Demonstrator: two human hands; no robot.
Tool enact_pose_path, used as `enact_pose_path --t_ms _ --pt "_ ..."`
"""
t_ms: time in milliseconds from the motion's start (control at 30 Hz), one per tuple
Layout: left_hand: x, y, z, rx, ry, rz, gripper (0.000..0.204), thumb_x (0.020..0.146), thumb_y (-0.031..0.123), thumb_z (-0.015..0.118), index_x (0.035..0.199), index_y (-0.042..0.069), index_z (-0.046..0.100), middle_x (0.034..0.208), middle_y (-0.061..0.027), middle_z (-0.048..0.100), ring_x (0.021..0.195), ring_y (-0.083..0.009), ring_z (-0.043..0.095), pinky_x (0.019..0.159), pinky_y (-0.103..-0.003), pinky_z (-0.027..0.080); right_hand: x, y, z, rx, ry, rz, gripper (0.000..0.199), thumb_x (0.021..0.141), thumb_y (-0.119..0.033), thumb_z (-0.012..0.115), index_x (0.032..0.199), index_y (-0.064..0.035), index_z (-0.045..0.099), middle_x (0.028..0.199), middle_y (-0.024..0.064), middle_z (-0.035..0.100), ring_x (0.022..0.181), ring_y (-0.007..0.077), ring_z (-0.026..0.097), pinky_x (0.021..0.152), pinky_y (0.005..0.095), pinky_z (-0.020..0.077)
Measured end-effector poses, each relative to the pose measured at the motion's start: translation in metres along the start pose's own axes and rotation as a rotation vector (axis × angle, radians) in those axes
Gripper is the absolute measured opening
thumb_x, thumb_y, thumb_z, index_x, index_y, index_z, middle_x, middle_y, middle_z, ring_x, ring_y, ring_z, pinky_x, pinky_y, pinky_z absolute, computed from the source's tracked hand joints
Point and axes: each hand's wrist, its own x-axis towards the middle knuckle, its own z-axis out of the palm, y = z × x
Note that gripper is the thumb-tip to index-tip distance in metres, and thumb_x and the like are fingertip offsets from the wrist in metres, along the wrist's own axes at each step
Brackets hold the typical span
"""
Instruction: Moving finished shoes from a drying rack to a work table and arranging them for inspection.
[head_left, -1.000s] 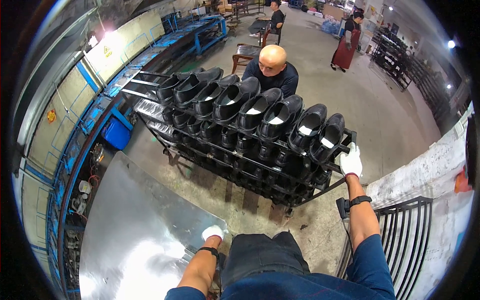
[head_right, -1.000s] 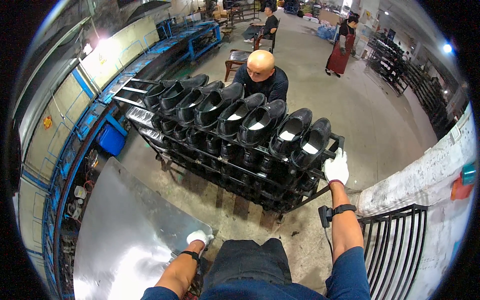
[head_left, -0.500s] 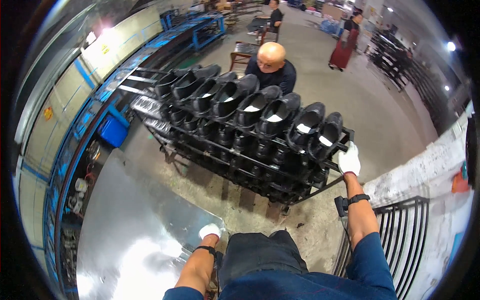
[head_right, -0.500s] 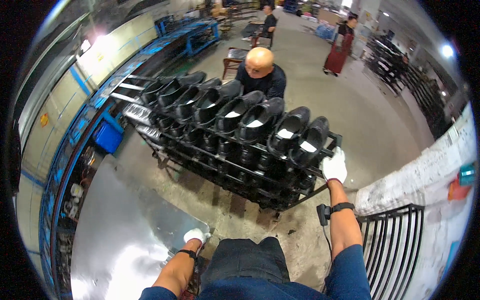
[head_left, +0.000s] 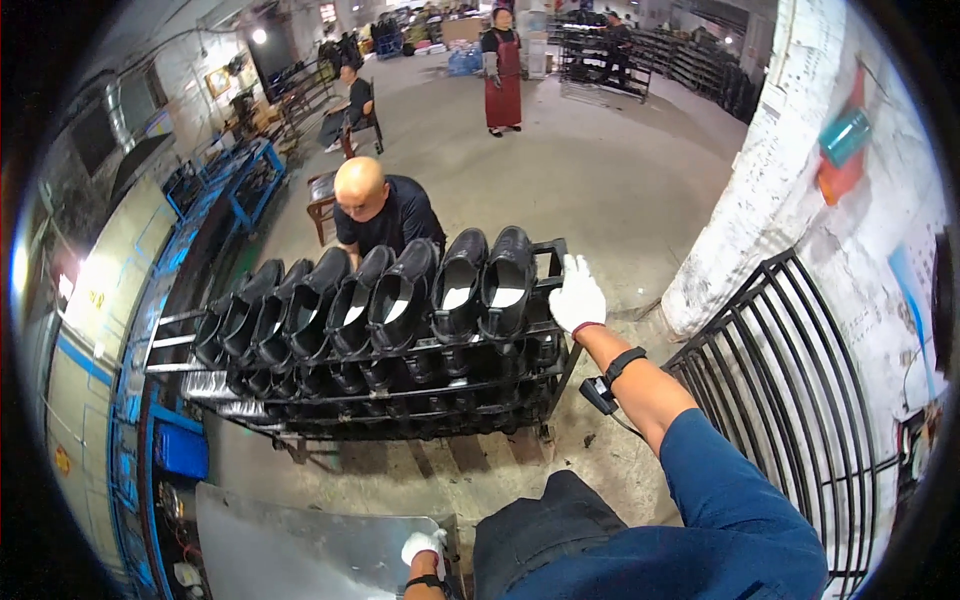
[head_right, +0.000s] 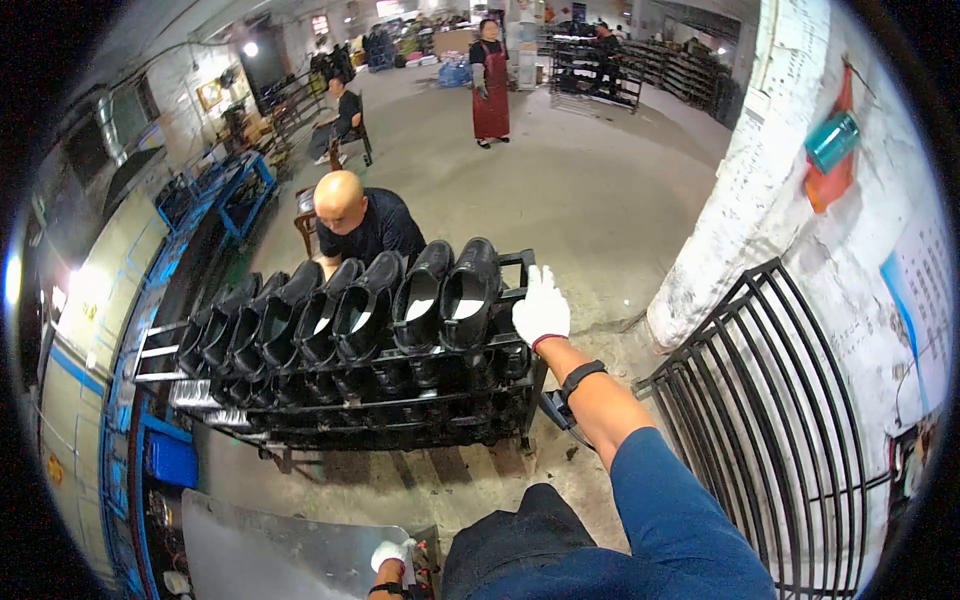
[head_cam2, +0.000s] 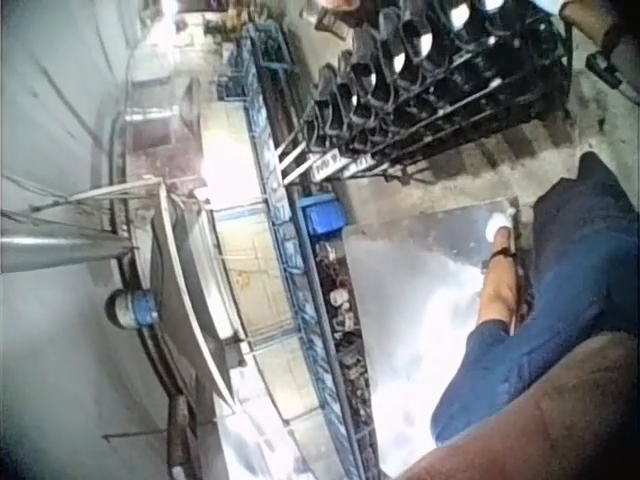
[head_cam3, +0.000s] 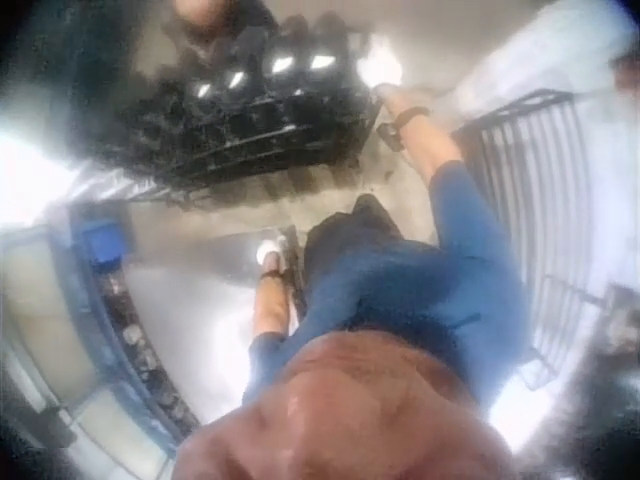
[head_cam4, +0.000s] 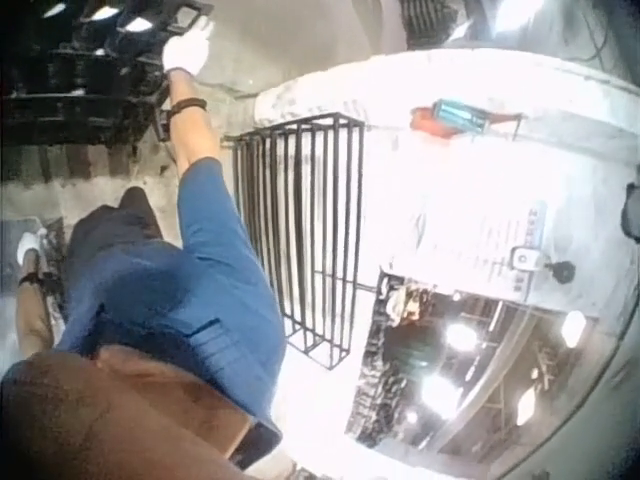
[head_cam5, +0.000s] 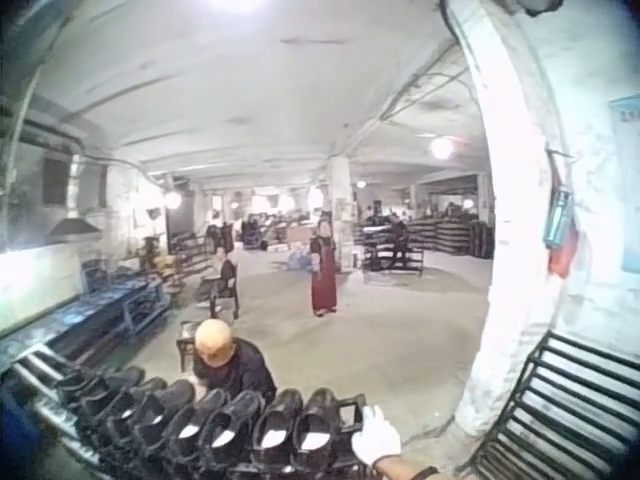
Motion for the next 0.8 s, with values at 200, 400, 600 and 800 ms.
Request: enact_pose_path --t_ms 200,400,600,800 --pt "-0.006 0.004 -0.014 0.007 -0.001 0.004 0.073 0.079 0.069 0.065 0.112 0.004 0.075 0.116 -0.0216 0.071 0.113 -0.0386 0.067 0.094 -0.045 0.053 0.001 0.006 -0.007 -0.007 -0.132 0.026 0.063 0.086 -0.022 0.055 0.146 -0.0064 0.045 0.147 0.0246 0.046 0.114 0.0399 0.063 0.097 0.0465 0.052" --pt "-0.021 -0.07 -0.01 -0.295 0.267 0.247 0.055 0.088 0.051 0.063 0.109 0.001 0.072 0.109 -0.0284 0.07 0.107 -0.0443 0.065 0.09 -0.052 0.051 0.001 0.013 -0.003 0.007 -0.113 0.041 0.061 0.086 -0.021 0.055 0.144 -0.0052 0.046 0.144 0.025 0.048 0.113 0.0402 0.063 0.096 0.0466 0.0526" --pt "-0.092 -0.107 -0.048 -0.236 0.522 -0.26 0.06 0.088 0.046 0.07 0.118 -0.006 0.065 0.112 -0.0296 0.068 0.107 -0.0451 0.065 0.091 -0.049 0.052 0.001 0.006 -0.005 0.067 -0.15 0.034 0.058 0.086 -0.018 0.054 0.142 -0.0029 0.046 0.145 0.0259 0.047 0.11 0.0411 0.064 0.096 0.0478 0.0525" --pt "-0.099 -0.113 -0.05 -0.2 0.51 -0.285 0.06 0.089 0.046 0.068 0.118 -0.006 0.066 0.112 -0.0286 0.069 0.106 -0.0442 0.065 0.091 -0.049 0.052 0.001 -0.001 -0.007 0.094 -0.16 0.024 0.056 0.087 -0.017 0.053 0.141 -0.0022 0.046 0.145 0.0259 0.047 0.11 0.0416 0.064 0.095 0.0478 0.0527"
